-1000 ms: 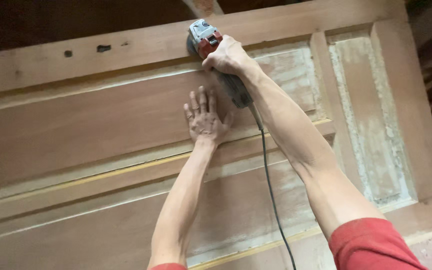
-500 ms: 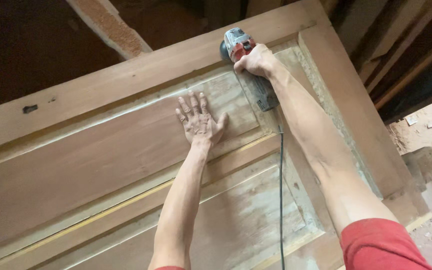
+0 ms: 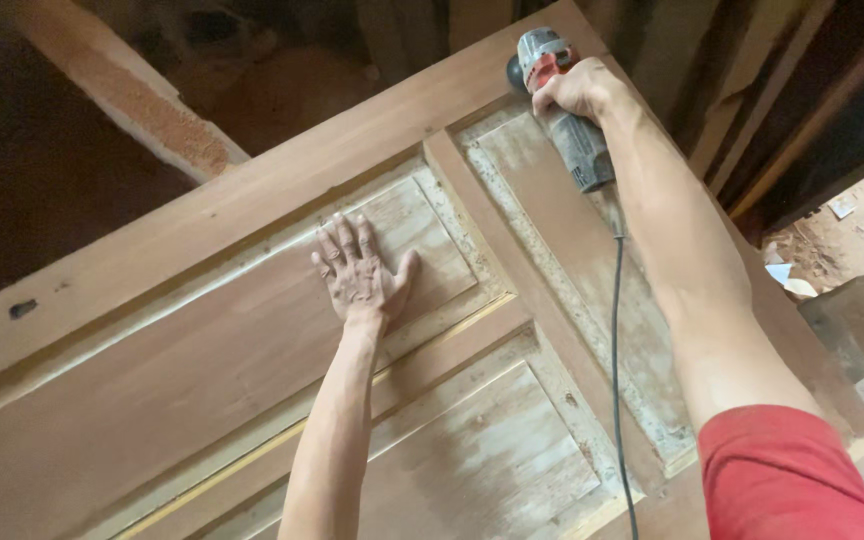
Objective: The person uses an electric sander to smooth the surface of a wooden door panel. They move the sander across the flat surfaces and along the raised edges of the panel, holding the door with the other hand for stability.
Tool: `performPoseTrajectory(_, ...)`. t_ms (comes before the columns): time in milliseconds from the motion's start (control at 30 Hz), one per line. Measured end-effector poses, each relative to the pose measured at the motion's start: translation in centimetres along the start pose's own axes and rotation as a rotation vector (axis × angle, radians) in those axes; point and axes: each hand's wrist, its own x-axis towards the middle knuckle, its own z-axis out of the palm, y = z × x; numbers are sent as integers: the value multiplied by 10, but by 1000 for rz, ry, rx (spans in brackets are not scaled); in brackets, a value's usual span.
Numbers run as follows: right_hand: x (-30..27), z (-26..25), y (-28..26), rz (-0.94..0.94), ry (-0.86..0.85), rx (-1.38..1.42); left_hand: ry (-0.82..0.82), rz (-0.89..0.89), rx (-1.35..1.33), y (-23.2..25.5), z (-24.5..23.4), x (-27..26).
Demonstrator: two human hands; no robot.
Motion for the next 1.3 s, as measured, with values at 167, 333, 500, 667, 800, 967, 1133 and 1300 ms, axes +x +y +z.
performPoseTrajectory(167, 14, -19, 3, -56, -15, -34, 20, -9, 4, 4, -4, -2)
performPoseTrajectory(333, -12, 23, -36, -112, -97, -245, 0, -36, 34, 5, -9, 0)
performPoseTrajectory(500, -64, 87, -82, -149, -200, -338, 17, -25, 1, 7, -10, -1)
performPoseTrajectory(667, -64, 87, -78, -174, -173, -321, 41, -17, 0, 5, -9, 0)
performPoseTrajectory(800, -20, 35, -41, -122, -261, -48, 55, -24, 0, 4, -4, -2)
performPoseTrajectory(967, 20, -22, 9, 166, 32, -142, 81, -4, -3, 4, -5, -2)
performPoseTrajectory(1133, 58, -42, 41, -101, -185, 474, 73, -16, -35, 4, -6, -2)
performPoseTrajectory(1300, 67, -41, 60, -220, -154, 321, 65, -9, -42, 3, -6, -2)
